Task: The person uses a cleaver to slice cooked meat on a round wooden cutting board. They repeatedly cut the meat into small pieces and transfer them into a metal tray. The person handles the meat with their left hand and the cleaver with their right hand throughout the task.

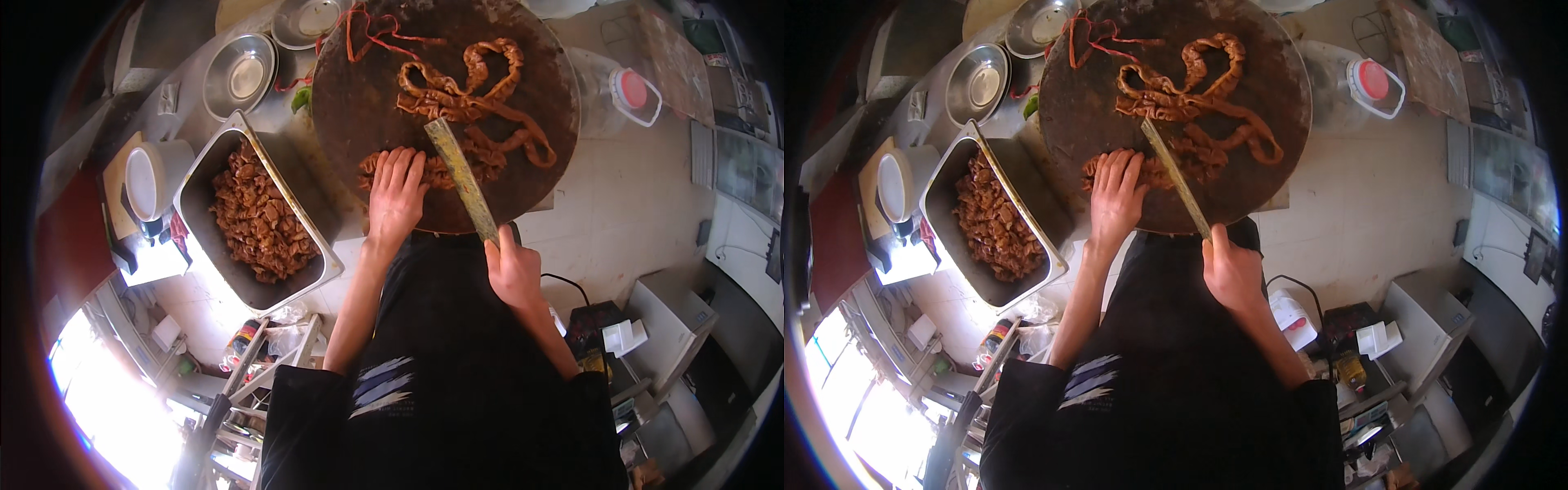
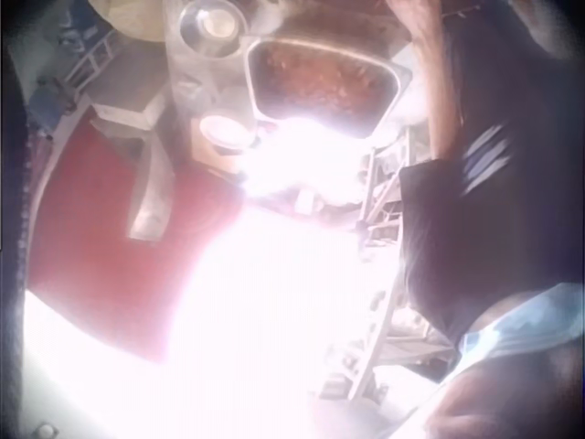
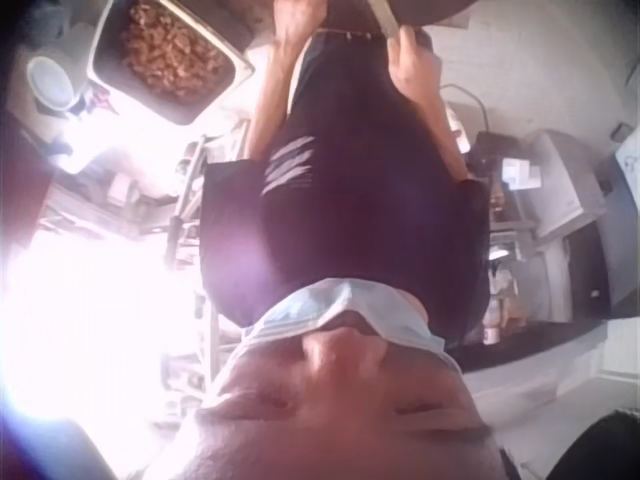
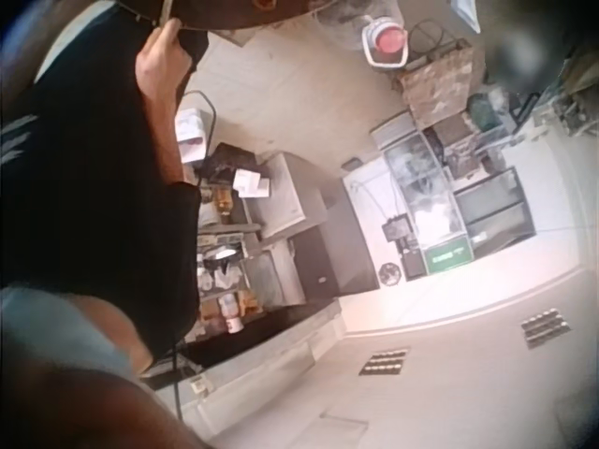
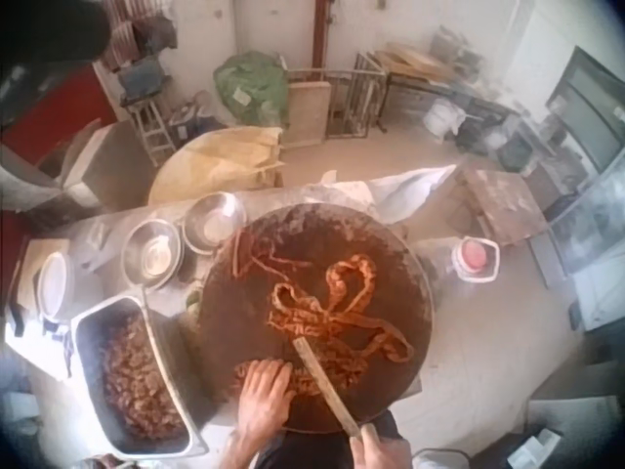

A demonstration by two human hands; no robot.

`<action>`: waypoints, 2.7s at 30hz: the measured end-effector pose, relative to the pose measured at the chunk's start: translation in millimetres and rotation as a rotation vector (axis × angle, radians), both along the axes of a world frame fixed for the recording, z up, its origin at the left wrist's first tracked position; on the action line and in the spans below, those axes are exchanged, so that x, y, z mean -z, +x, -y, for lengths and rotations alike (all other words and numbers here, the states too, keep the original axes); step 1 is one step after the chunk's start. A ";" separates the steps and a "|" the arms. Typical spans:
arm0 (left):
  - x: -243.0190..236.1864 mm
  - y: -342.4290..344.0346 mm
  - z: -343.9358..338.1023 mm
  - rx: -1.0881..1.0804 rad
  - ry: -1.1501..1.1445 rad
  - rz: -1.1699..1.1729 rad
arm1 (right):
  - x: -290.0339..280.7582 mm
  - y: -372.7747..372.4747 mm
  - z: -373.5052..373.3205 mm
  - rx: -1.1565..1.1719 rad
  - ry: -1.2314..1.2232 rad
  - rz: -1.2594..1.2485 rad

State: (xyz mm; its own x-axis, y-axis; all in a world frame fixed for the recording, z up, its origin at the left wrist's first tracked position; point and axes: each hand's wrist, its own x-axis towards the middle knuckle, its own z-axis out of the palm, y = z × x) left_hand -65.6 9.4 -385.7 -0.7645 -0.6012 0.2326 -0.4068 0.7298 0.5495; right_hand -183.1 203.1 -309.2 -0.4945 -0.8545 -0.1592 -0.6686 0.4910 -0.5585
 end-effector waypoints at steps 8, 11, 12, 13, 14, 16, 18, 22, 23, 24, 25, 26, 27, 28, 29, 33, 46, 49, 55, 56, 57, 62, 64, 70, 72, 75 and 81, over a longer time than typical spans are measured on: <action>2.9 -1.6 1.8 0.012 -0.010 -0.044 | 2.5 4.6 13.0 -0.035 0.088 -0.043; 1.3 -1.0 2.7 0.007 -0.005 -0.054 | -1.6 7.4 12.9 -0.044 0.101 -0.041; 3.8 -0.6 3.1 0.012 -0.011 -0.050 | -1.9 7.5 12.9 -0.039 0.101 -0.034; 5.2 -0.5 3.3 0.017 -0.018 -0.046 | -2.6 7.7 12.7 -0.035 0.102 -0.026; 5.7 -1.2 2.9 0.010 -0.008 -0.058 | -5.4 7.7 11.2 -0.023 0.106 -0.022; 3.1 -2.3 2.6 -0.007 0.011 -0.074 | -11.8 8.9 8.6 -0.002 0.114 -0.004; 4.8 -2.5 2.3 -0.012 0.014 -0.078 | -14.6 9.7 10.6 0.007 0.087 -0.016; 6.8 -2.4 2.8 -0.019 0.016 -0.085 | -14.3 10.6 16.4 0.003 0.080 -0.017; 7.3 -2.7 3.2 -0.015 0.017 -0.088 | -11.7 10.4 16.6 0.014 0.100 -0.006; 8.2 -2.1 3.6 -0.013 0.019 -0.090 | -7.0 11.1 16.4 0.023 0.121 0.007; 8.5 -1.6 3.9 -0.012 0.020 -0.091 | -4.6 11.8 16.5 0.032 0.142 0.020; 7.6 -1.7 4.2 -0.013 0.022 -0.090 | -4.3 12.5 16.5 0.032 0.129 0.013; 5.5 -2.7 3.9 -0.012 0.027 -0.087 | -4.8 13.6 16.8 0.033 0.118 0.007; 4.7 -3.1 3.2 -0.011 0.031 -0.085 | -4.9 15.0 16.9 0.035 0.108 0.001; 5.9 -1.8 2.9 -0.012 0.024 -0.079 | -3.5 16.7 17.6 0.014 0.126 -0.010; 10.4 -1.8 1.7 -0.010 0.008 -0.085 | 16.6 15.7 26.3 -0.035 0.143 -0.065; -8.5 7.0 6.1 0.011 0.057 0.049 | 8.8 2.2 28.1 0.058 0.012 -0.009; -11.7 15.4 9.3 -0.048 0.012 0.084 | -14.4 4.6 20.0 0.119 -0.018 0.030; -4.2 17.0 12.2 -0.046 -0.009 0.067 | -28.4 14.4 23.8 0.068 -0.021 0.047; -3.9 17.2 12.5 -0.047 -0.004 0.057 | -24.5 17.0 24.7 0.034 -0.032 0.027; -3.1 17.3 12.5 -0.043 -0.017 0.051 | -20.9 19.1 25.6 0.025 -0.018 0.030; 4.3 20.2 12.6 -0.030 -0.054 0.014 | -5.7 27.6 35.2 -0.044 0.078 -0.016; 3.1 18.5 13.5 -0.035 -0.048 0.003 | 2.3 30.7 38.1 -0.069 0.114 -0.076; 6.4 17.0 10.5 -0.067 -0.043 -0.022 | 6.6 35.4 48.0 -0.091 0.130 -0.136; 10.0 17.6 8.9 -0.076 -0.042 -0.035 | 17.6 34.9 53.4 -0.089 0.131 -0.132; 15.6 18.6 8.2 -0.076 -0.044 -0.059 | 24.7 34.3 60.3 -0.095 0.139 -0.160; 14.0 20.7 9.0 -0.071 -0.034 -0.037 | 27.1 29.8 58.1 -0.068 0.072 -0.147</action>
State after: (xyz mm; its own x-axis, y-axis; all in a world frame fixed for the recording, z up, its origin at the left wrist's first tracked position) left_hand -44.9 0.3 -399.7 -0.7108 -0.6447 0.2812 -0.4378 0.7185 0.5405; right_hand -153.3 144.9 -336.3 -0.4580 -0.8760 -0.1514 -0.7736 0.4766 -0.4176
